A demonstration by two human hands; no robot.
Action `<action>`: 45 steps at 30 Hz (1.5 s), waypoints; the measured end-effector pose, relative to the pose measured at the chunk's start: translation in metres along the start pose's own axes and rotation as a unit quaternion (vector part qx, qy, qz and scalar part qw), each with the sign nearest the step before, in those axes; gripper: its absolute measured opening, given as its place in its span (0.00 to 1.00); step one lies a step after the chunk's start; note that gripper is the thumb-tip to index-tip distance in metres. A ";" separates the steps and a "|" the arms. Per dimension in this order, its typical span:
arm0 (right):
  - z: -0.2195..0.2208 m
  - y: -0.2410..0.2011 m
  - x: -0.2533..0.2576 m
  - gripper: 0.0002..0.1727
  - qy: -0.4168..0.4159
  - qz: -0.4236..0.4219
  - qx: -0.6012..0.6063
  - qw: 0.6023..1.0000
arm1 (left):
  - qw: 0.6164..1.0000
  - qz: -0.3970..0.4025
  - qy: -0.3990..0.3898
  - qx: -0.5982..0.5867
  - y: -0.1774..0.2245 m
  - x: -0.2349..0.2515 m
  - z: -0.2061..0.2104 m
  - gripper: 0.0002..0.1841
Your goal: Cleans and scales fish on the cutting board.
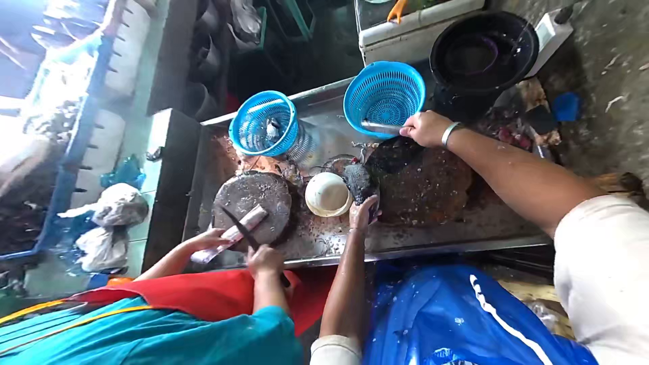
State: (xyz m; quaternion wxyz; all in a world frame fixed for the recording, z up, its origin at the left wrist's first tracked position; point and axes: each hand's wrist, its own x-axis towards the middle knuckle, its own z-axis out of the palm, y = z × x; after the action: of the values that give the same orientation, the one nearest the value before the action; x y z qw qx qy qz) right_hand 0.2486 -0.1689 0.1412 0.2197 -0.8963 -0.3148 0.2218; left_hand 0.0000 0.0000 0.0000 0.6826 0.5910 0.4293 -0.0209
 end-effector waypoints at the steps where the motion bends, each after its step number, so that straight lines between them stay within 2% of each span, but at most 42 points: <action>1: -0.012 -0.008 -0.014 0.26 0.042 -0.007 0.014 0.999 | 0.999 0.011 -0.026 -0.022 0.001 0.000 0.005 0.35; 4: -0.027 -0.010 -0.069 0.24 0.201 -0.071 0.029 0.977 | 0.991 0.006 -0.114 -0.068 -0.002 -0.023 0.007 0.32; 6: 0.003 0.034 -0.099 0.25 0.228 -0.103 -0.019 0.968 | 0.991 -0.028 -0.128 -0.038 -0.013 -0.033 -0.004 0.31; 7: 0.029 0.070 -0.112 0.24 0.183 -0.074 -0.063 0.978 | 0.992 -0.046 -0.119 0.009 -0.021 -0.035 -0.012 0.31; 8: 0.055 0.101 -0.125 0.23 0.097 -0.001 -0.098 0.990 | 0.990 -0.064 -0.114 0.060 -0.031 -0.038 -0.018 0.32; 9: 0.073 0.121 -0.131 0.23 0.033 0.070 -0.105 0.991 | 0.987 -0.067 -0.115 0.092 -0.039 -0.040 -0.023 0.31; 10: 0.079 0.125 -0.126 0.23 0.003 0.113 -0.111 0.987 | 0.985 -0.060 -0.118 0.108 -0.037 -0.038 -0.027 0.31; 14: 0.072 0.070 -0.075 0.26 0.007 0.096 -0.092 0.991 | 0.980 -0.015 -0.084 0.179 -0.044 -0.036 -0.031 0.32; 16: 0.077 0.033 -0.045 0.23 -0.002 0.115 -0.099 0.988 | 0.969 0.026 -0.064 0.237 -0.033 -0.029 -0.033 0.33; 18: 0.115 -0.010 -0.061 0.18 -0.037 0.115 -0.067 0.990 | 0.957 0.049 -0.046 0.283 -0.027 -0.035 -0.030 0.33; 19: 0.130 -0.028 -0.074 0.16 -0.057 0.082 -0.051 0.994 | 0.952 0.059 -0.042 0.299 -0.018 -0.037 -0.029 0.33; 21: 0.118 -0.028 -0.069 0.21 -0.125 0.038 0.018 0.991 | 0.945 0.073 -0.042 0.315 -0.009 -0.039 -0.026 0.33; 23: 0.097 -0.003 -0.050 0.22 -0.200 0.063 0.030 0.977 | 0.943 0.074 -0.038 0.322 -0.022 -0.038 -0.025 0.34; 24: 0.096 -0.001 -0.051 0.20 -0.193 0.075 0.009 0.978 | 0.943 0.075 -0.034 0.321 -0.025 -0.032 -0.025 0.35; 25: 0.110 -0.005 -0.064 0.17 -0.140 0.067 -0.003 0.988 | 0.944 0.076 -0.034 0.320 -0.025 -0.026 -0.027 0.35; 26: 0.126 -0.014 -0.079 0.16 -0.094 0.037 -0.007 0.995 | 0.945 0.077 -0.037 0.315 -0.022 -0.022 -0.030 0.36; 27: 0.133 -0.018 -0.089 0.18 -0.091 0.017 0.009 0.996 | 0.947 0.078 -0.048 0.307 -0.023 -0.020 -0.036 0.36; 29: 0.117 -0.005 -0.078 0.23 -0.147 0.024 0.056 0.987 | 0.961 0.071 -0.078 0.257 -0.029 -0.020 -0.045 0.35; 31: 0.105 0.010 -0.061 0.23 -0.154 0.078 0.016 0.985 | 0.986 0.025 -0.110 0.121 -0.031 -0.022 -0.039 0.27; 32: 0.118 0.009 -0.071 0.23 -0.122 0.082 0.001 0.989 | 0.993 -0.021 -0.110 0.040 -0.033 -0.023 -0.035 0.26; 34: 0.143 0.000 -0.096 0.22 -0.058 0.022 0.013 0.998 | 0.989 -0.100 -0.078 -0.071 -0.028 -0.018 -0.035 0.39; 36: 0.123 0.014 -0.092 0.24 -0.133 -0.010 0.060 0.989 | 0.985 -0.120 -0.080 -0.090 -0.029 -0.021 -0.042 0.41; 38: 0.104 0.037 -0.067 0.24 -0.158 0.050 0.041 0.985 | 0.983 -0.135 -0.096 -0.082 -0.031 -0.018 -0.042 0.41; 40: 0.135 0.043 -0.084 0.22 -0.082 0.080 0.059 0.992 | 0.977 -0.142 -0.120 -0.109 -0.034 -0.011 -0.036 0.44; 41: 0.160 0.042 -0.106 0.21 -0.035 0.051 0.088 0.994 | 0.974 -0.140 -0.128 -0.122 -0.031 -0.007 -0.034 0.44; 42: 0.170 0.041 -0.130 0.21 -0.034 0.024 0.130 0.991 | 0.972 -0.135 -0.138 -0.132 -0.029 -0.007 -0.033 0.43; 44: 0.135 0.051 -0.152 0.22 -0.096 0.003 0.161 0.982 | 0.968 -0.119 -0.162 -0.152 -0.028 -0.014 -0.029 0.34; 45: 0.107 0.057 -0.140 0.23 -0.098 0.009 0.135 0.986 | 0.966 -0.098 -0.175 -0.162 -0.026 -0.018 -0.022 0.29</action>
State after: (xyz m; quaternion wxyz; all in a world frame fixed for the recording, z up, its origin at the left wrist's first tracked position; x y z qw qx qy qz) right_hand 0.1191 -0.2743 0.0613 0.3049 -0.8350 -0.2942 0.3511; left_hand -0.0377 0.0020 -0.0076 0.8284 0.4146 0.3567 -0.1211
